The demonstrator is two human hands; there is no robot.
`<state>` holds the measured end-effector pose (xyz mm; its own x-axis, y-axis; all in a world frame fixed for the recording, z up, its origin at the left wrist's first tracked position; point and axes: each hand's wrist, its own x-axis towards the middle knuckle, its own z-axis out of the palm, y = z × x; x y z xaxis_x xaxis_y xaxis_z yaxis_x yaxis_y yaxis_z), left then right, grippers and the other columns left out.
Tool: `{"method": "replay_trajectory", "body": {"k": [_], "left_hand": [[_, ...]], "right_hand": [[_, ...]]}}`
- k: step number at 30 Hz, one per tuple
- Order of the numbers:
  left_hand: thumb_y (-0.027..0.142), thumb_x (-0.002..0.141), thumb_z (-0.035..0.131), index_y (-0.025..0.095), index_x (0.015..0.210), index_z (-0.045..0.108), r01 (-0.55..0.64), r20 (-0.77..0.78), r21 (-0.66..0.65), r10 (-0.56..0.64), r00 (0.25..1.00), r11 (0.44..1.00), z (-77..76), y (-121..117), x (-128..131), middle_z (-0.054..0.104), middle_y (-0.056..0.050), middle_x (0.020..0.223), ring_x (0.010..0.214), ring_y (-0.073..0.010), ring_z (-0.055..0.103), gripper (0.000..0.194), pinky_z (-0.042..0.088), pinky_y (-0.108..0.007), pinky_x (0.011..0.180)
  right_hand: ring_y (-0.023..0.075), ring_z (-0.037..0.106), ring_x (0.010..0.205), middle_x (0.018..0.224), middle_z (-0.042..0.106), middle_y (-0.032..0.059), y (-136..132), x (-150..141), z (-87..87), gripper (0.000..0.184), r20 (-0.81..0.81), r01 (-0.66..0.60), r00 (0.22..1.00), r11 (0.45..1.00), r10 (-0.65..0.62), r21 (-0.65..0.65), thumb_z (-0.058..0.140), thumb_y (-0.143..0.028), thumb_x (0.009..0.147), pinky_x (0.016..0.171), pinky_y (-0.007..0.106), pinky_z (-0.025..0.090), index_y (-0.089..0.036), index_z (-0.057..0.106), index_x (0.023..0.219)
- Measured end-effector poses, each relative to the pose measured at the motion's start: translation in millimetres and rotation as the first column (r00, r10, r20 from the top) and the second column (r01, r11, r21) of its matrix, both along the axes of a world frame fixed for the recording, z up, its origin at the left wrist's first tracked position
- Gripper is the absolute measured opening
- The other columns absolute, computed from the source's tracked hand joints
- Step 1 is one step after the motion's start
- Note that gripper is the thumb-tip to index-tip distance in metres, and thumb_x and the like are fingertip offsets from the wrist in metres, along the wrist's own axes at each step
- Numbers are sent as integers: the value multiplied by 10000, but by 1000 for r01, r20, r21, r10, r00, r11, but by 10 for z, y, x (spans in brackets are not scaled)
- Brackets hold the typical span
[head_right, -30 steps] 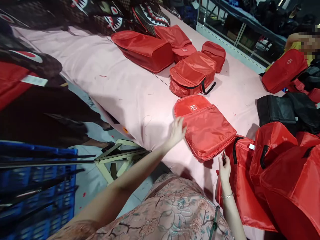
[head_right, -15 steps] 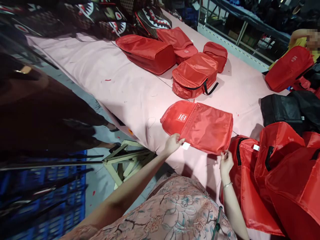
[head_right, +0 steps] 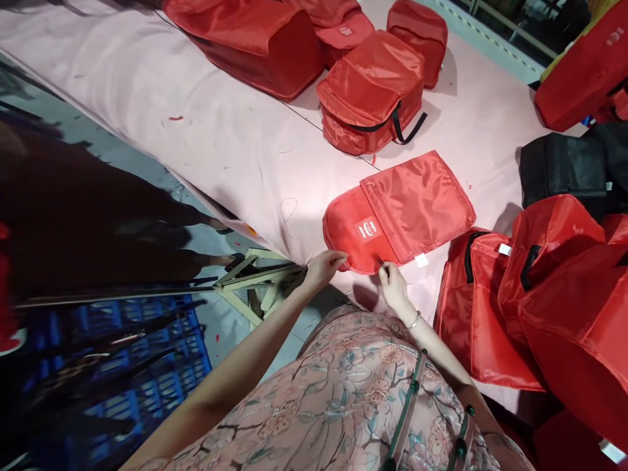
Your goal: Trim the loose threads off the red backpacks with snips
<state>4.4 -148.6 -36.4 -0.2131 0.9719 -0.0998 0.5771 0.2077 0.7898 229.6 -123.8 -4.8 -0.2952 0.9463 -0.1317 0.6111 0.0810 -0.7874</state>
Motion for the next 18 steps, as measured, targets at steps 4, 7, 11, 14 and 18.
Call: {"method": "replay_trajectory", "body": {"k": [4, 7, 11, 14, 18], "left_hand": [[277, 792, 541, 185, 816, 674, 231, -165, -92, -243, 956, 969, 145, 89, 7, 619, -49, 817, 749, -154, 576, 164, 427, -243, 677], [243, 779, 543, 181, 743, 657, 352, -276, -162, -385, 881, 922, 221, 193, 33, 597, -54, 781, 725, -164, 558, 136, 397, -250, 648], [186, 771, 498, 161, 698, 623, 444, -342, -215, -493, 800, 870, 225, 277, 34, 574, -75, 723, 713, -186, 541, 146, 393, -278, 663], [151, 768, 457, 159, 663, 599, 436, -312, -204, -481, 819, 876, 183, 284, 29, 573, -84, 729, 721, -189, 533, 176, 403, -287, 682], [137, 765, 450, 166, 616, 568, 404, -260, -158, -432, 864, 901, 138, 278, 34, 572, -84, 713, 744, -195, 532, 193, 412, -294, 706]], "right_hand": [[183, 605, 822, 916, 632, 41, -187, -93, -135, 263, 15, -86, 996, 993, 88, -82, 422, -403, 856, 753, 306, 460, -208, 498, 1015], [163, 611, 763, 865, 646, -5, -191, -138, -154, 256, 14, -95, 995, 991, 97, -99, 492, -419, 820, 698, 270, 457, -242, 506, 1004], [154, 611, 710, 823, 660, -29, -178, -206, -128, 256, 94, -93, 990, 988, 105, -122, 492, -465, 819, 639, 242, 430, -268, 533, 977], [155, 599, 674, 783, 656, -34, -184, -251, -95, 239, 167, -115, 977, 987, 132, -110, 452, -463, 842, 598, 232, 398, -277, 546, 960], [151, 589, 667, 785, 653, -32, -188, -313, -62, 222, 233, -154, 958, 986, 166, -69, 418, -432, 865, 584, 223, 370, -278, 552, 953]]}}
